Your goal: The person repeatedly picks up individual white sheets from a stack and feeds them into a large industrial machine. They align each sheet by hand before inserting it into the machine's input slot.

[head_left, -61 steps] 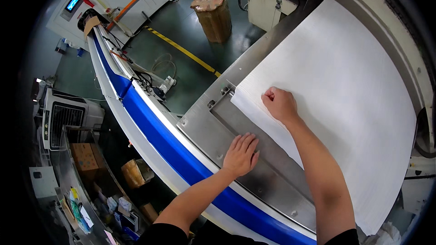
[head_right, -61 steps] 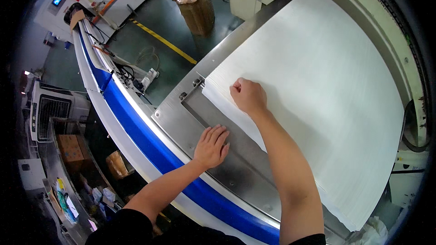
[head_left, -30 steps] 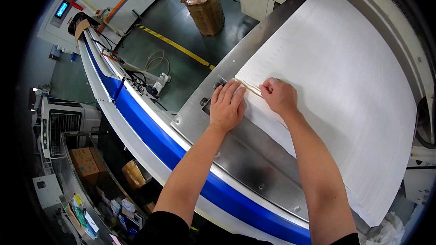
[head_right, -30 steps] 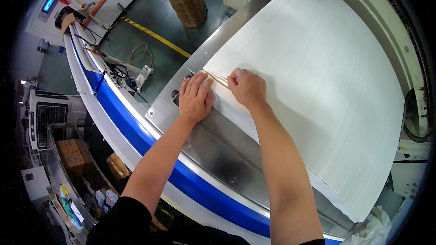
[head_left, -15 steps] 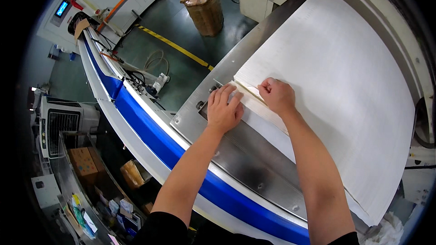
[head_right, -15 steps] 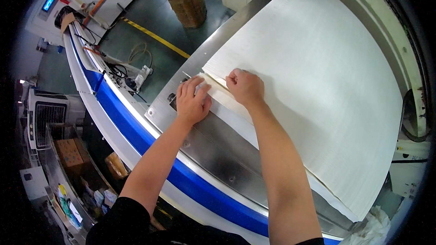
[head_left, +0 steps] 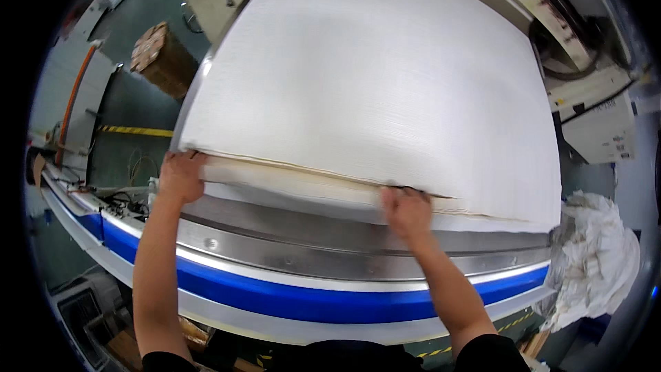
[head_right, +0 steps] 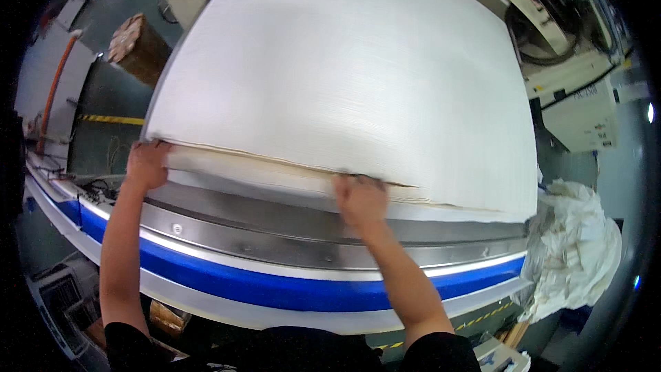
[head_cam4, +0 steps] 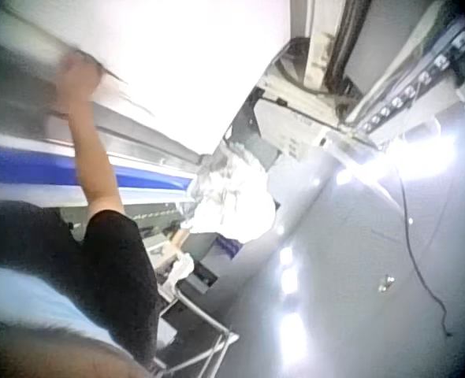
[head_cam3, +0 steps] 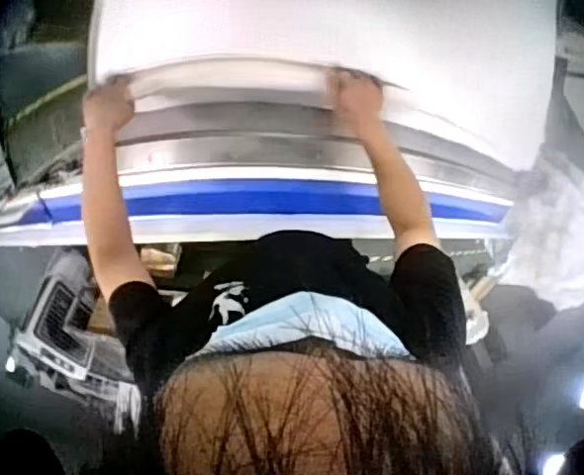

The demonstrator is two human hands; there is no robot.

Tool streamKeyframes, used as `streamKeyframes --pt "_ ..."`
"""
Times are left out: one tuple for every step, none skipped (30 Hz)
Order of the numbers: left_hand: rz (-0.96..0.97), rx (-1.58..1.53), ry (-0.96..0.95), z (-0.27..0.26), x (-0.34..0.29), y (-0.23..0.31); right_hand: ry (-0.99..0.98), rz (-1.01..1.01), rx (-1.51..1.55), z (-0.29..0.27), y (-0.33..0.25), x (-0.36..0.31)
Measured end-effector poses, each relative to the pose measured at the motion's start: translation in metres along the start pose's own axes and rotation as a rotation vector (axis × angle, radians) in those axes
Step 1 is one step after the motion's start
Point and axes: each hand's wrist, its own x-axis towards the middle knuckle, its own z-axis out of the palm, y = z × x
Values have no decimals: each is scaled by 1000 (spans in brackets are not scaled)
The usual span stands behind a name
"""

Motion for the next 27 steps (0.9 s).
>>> streamKeyframes --pt "-12 48 -84 -7 10 10 59 26 -27 0 45 -10" --pt "-33 104 -170 -15 18 21 118 48 -47 -3 91 -21" --pt "-44 139 -213 -14 26 31 72 122 -82 -13 133 -33" --pt "-60 177 -257 -12 31 31 26 194 -111 -21 163 -44" --pt "-69 209 -297 -8 39 37 27 237 -139 -30 198 -54" --pt "-14 318 -242 -4 43 42 26 286 -172 -38 233 -64" --pt "-38 370 -237 6 46 36 26 330 -205 -43 262 -71" --pt "-41 351 -214 28 49 19 69 333 -232 -49 290 -77" --pt "-24 375 -170 40 49 10 108 339 -265 -52 323 -85" --pt "-22 344 -193 37 52 13 142 348 -302 -56 356 -92" --pt "-5 381 -231 31 55 22 91 377 -279 -65 390 -100" --pt "-106 327 -206 45 56 2 48 405 -298 -71 411 -99" --pt "-85 437 -168 63 56 -20 5 432 -312 -74 427 -97" --pt "-136 482 -155 70 58 -22 -46 465 -331 -77 444 -98" --pt "-113 565 -175 72 58 -21 -99 507 -361 -83 461 -101" --pt "-92 511 -124 65 59 -8 -139 551 -369 -89 479 -110" --pt "-160 432 -88 66 57 -15 -169 577 -361 -93 499 -113" --pt "-230 351 -51 67 55 -21 -199 600 -354 -97 520 -116" --pt "-280 316 -54 68 58 -15 -209 615 -381 -99 546 -125" --pt "-326 281 -57 67 61 -9 -220 634 -410 -100 576 -138" --pt "-379 246 -58 67 65 -3 -228 647 -437 -102 599 -147" --pt "-405 211 -63 67 66 1 -298 636 -412 -106 613 -149" --pt "-438 183 -66 66 64 -3 -366 619 -380 -112 620 -147" --pt "-470 153 -70 65 62 -7 -435 601 -349 -117 625 -147" --pt "-363 180 5 69 56 -16 -417 572 -373 -117 627 -149" --pt "-260 208 84 72 46 -29 -392 538 -393 -116 626 -150" --pt "-156 235 159 77 37 -40 -366 503 -412 -114 626 -149"
